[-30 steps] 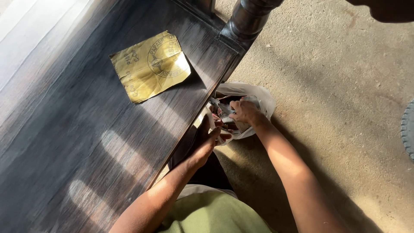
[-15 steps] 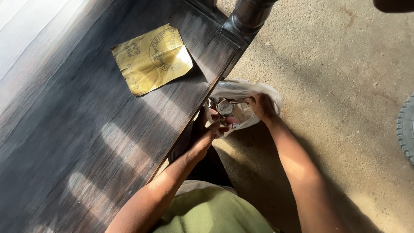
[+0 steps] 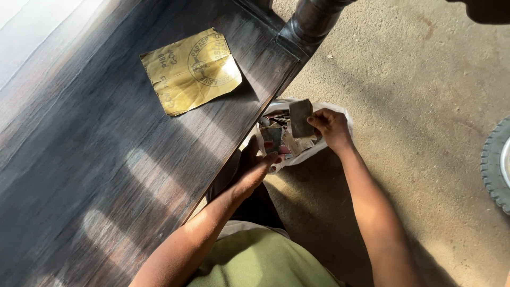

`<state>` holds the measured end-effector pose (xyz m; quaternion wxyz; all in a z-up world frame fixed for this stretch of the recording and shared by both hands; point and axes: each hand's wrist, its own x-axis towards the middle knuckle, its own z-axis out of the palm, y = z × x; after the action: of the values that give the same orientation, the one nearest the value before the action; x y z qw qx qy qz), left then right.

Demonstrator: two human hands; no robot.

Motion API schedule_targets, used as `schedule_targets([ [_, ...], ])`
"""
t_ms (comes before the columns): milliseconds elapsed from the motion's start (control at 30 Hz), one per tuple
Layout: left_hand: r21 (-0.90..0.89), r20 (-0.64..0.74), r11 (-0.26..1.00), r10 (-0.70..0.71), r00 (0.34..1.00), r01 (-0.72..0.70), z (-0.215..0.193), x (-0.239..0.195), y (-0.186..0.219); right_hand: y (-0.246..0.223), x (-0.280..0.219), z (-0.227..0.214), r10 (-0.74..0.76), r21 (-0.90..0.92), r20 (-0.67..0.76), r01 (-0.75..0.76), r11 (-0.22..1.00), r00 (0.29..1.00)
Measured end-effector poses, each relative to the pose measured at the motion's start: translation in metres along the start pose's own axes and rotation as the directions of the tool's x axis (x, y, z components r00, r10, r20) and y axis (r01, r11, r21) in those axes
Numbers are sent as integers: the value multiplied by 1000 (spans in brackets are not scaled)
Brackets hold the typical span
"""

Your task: The person sits on the floor and sands the seat of a wooden bench using a sanding block. They repeatedly rub the block along the grain of the wood, occasionally switching to a different sanding sheet from a plastic bag to continue smoothing the surface.

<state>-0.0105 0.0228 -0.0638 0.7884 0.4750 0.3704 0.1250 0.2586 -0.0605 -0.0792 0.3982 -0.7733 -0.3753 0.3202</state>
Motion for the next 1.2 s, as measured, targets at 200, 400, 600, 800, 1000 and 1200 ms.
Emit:
schedule_targets([
  [200, 233, -137, 966, -78, 988, 108, 4, -14, 32, -72, -57, -2, 32, 486, 3, -30, 873, 999],
  [400, 542, 11, 749, 448, 894, -382, 1, -53, 14, -128, -105, 3, -88, 510, -152, 155, 846, 984],
  [600, 478, 153, 606, 655, 740, -636, 27, -109, 126, -167, -133, 19, -154, 421, -189, 222, 880, 970],
  [800, -42, 226, 891, 449, 865, -452, 10, -119, 152, -203, -127, 53, -110, 725, -108, 154, 671, 988],
  [1000, -457, 153, 855, 348, 925, -246, -59, -131, 153, -222, -114, 75, -108, 699, -156, 187, 690, 982],
  [1200, -551, -38, 793, 287, 957, -259, -99, -118, 157, -268, -45, 85, -501, -199, -159, 469, 860, 851],
])
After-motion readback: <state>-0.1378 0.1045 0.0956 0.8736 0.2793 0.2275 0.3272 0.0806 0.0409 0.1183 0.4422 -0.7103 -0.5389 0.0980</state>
